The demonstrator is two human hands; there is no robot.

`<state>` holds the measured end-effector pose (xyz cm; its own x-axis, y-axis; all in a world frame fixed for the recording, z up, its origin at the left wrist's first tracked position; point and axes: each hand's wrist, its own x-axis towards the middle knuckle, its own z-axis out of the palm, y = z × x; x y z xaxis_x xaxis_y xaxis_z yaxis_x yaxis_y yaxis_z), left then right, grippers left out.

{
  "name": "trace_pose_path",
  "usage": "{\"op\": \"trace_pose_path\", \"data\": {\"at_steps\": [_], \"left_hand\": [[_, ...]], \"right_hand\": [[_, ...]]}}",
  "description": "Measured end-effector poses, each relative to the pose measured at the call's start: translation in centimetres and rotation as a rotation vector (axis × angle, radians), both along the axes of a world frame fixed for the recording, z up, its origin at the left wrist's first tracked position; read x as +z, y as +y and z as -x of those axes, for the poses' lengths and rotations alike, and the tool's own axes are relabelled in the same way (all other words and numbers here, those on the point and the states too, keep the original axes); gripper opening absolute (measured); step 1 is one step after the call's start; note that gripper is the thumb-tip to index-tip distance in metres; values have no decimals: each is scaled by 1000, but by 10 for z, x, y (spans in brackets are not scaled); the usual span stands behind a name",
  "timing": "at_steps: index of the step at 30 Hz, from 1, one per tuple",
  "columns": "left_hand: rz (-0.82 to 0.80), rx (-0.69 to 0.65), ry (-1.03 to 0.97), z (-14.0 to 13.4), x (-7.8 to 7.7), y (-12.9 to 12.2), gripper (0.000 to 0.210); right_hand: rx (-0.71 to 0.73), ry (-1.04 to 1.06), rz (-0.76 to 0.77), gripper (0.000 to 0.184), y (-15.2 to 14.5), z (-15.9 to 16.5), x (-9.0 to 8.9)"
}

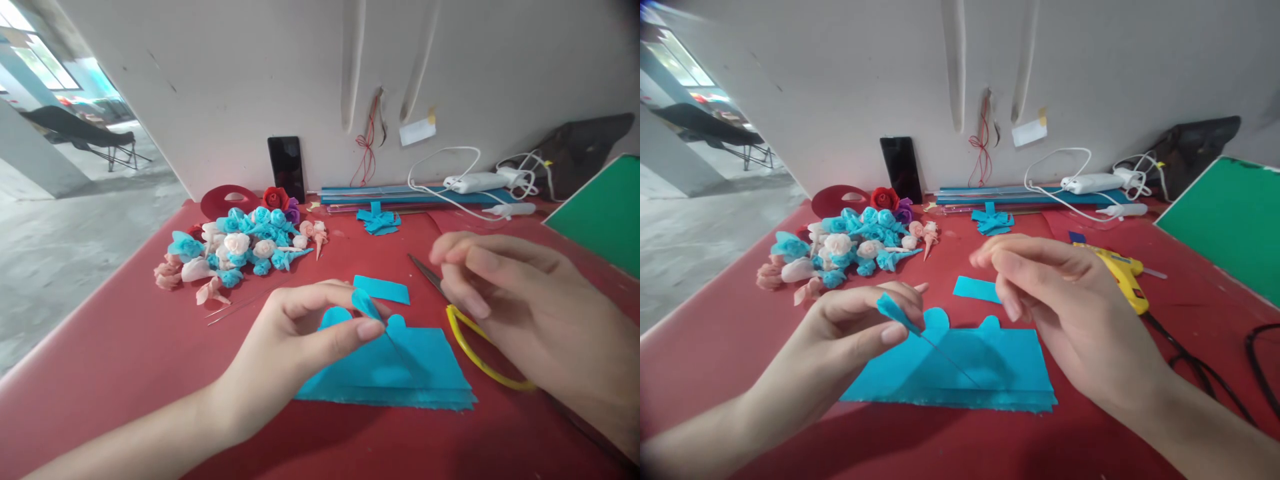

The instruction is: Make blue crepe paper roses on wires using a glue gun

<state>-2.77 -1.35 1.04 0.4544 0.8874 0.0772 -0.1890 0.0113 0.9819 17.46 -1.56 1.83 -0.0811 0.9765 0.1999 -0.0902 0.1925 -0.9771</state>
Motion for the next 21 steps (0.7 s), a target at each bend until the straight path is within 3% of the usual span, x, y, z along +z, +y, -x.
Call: {"op": "trace_pose_path", "data": {"at_steps": [5, 8, 13, 15, 18, 21], "left_hand": [[37, -2, -32, -1, -2, 1, 9], [41, 11, -42, -1, -2, 1, 8], [42, 10, -41, -1, 0, 0, 8], [34, 11, -42, 0, 0, 0, 9], [26, 17, -37, 1, -2, -1, 8], [26, 29, -32, 1, -3, -1, 7]], "right_hand": [[321, 176, 208, 20, -7, 5, 4], [307, 57, 185, 15, -11, 9, 2], [76, -551, -165, 4, -16, 13, 3], [37, -649, -325, 6, -19, 12, 4], [22, -548, -314, 16, -22, 9, 5], [181, -285, -113, 10, -22, 5, 4]]}}
